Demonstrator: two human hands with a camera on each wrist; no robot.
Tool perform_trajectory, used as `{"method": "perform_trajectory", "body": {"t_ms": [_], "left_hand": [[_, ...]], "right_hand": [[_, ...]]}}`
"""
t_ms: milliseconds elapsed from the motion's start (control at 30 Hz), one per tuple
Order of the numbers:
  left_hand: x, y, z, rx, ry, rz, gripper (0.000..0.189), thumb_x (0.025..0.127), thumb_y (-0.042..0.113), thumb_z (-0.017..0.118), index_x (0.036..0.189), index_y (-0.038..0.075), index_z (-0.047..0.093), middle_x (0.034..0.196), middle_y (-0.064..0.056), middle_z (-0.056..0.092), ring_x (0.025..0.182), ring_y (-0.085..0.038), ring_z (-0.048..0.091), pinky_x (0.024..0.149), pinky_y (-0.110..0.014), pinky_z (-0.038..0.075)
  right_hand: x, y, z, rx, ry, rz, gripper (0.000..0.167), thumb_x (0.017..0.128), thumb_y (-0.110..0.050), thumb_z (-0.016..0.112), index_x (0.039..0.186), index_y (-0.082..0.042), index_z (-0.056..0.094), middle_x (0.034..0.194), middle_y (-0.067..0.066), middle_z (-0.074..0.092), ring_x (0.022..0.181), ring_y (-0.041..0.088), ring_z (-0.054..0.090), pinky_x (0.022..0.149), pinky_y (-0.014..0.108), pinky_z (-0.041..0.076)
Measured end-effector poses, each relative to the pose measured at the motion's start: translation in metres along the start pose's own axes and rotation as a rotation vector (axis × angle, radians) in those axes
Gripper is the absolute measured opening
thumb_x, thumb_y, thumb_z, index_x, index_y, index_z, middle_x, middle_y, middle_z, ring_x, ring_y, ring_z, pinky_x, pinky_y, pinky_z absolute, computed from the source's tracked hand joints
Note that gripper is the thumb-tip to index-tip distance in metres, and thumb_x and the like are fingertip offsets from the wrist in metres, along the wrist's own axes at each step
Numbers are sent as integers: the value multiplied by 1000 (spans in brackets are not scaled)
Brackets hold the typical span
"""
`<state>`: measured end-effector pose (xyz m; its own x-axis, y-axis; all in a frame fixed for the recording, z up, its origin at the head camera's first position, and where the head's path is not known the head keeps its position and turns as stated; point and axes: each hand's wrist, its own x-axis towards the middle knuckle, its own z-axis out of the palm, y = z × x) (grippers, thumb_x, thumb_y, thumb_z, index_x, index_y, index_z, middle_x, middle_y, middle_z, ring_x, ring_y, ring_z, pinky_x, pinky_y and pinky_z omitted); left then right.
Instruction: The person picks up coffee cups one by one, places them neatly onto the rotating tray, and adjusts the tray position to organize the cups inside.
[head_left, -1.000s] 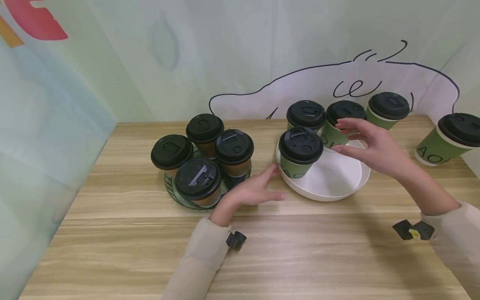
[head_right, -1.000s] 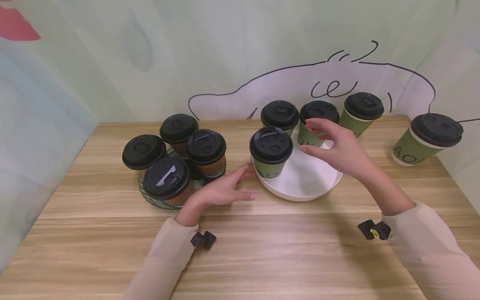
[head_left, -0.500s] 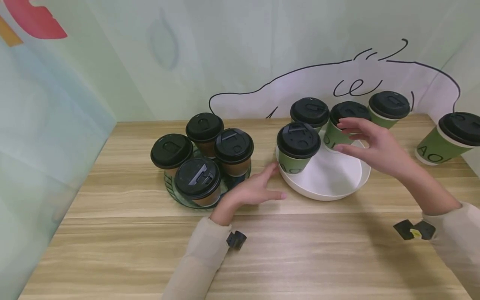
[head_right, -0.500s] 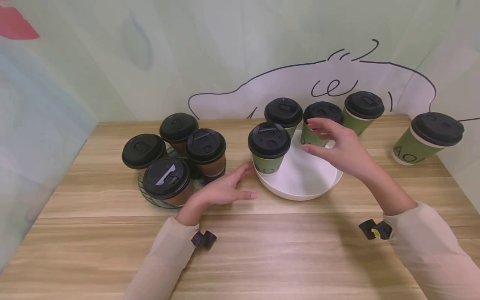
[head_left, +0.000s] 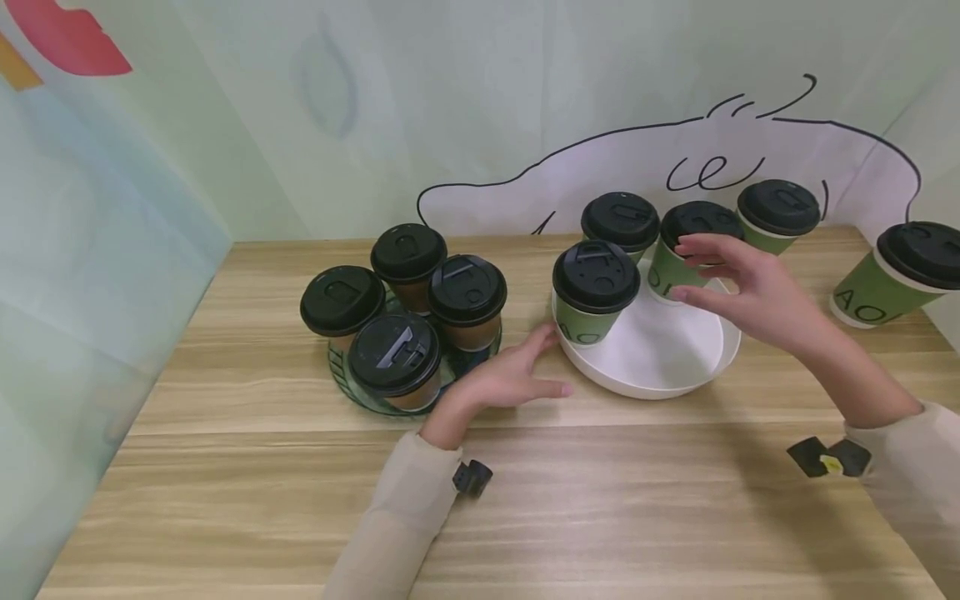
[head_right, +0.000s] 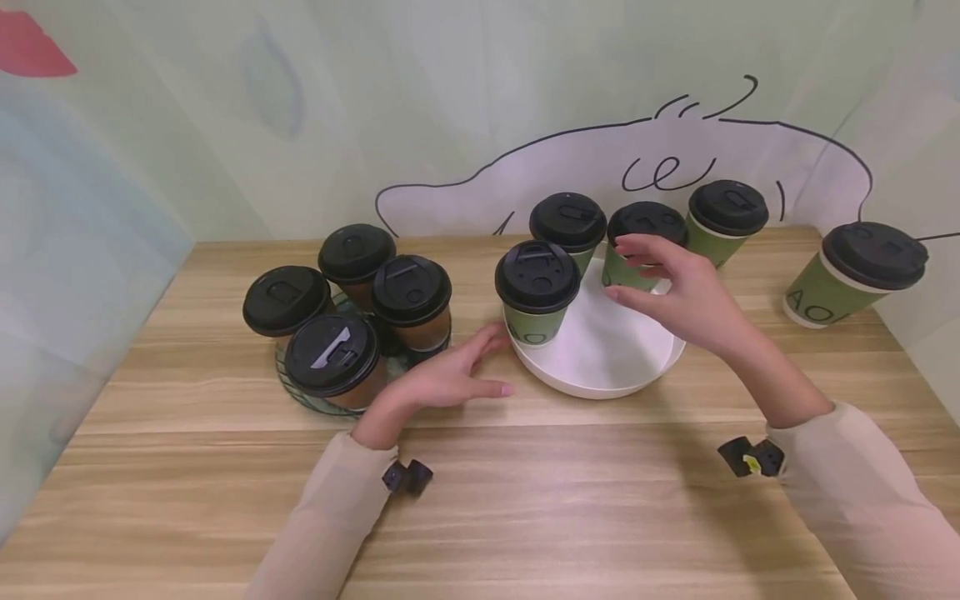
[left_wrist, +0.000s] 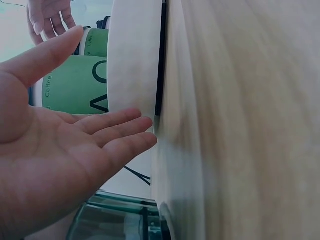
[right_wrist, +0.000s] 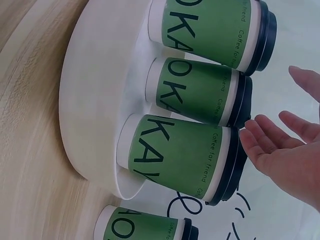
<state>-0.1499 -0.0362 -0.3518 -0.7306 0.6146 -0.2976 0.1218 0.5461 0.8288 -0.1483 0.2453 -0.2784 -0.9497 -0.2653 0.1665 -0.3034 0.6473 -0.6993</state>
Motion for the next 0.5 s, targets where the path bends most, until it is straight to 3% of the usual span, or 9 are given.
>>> {"method": "perform_trajectory", "body": {"t_ms": [500], "left_hand": [[-1,0,-2,30,-9,32,82,86,23,65,146,8,12,145,-11,30,134,-20,24,109,-35,18]], "right_hand": [[-1,3,-1,15,7,-22,52,82,-11,69,128,-2,47,125,16,50,102,0,48,84,7,37]]}}
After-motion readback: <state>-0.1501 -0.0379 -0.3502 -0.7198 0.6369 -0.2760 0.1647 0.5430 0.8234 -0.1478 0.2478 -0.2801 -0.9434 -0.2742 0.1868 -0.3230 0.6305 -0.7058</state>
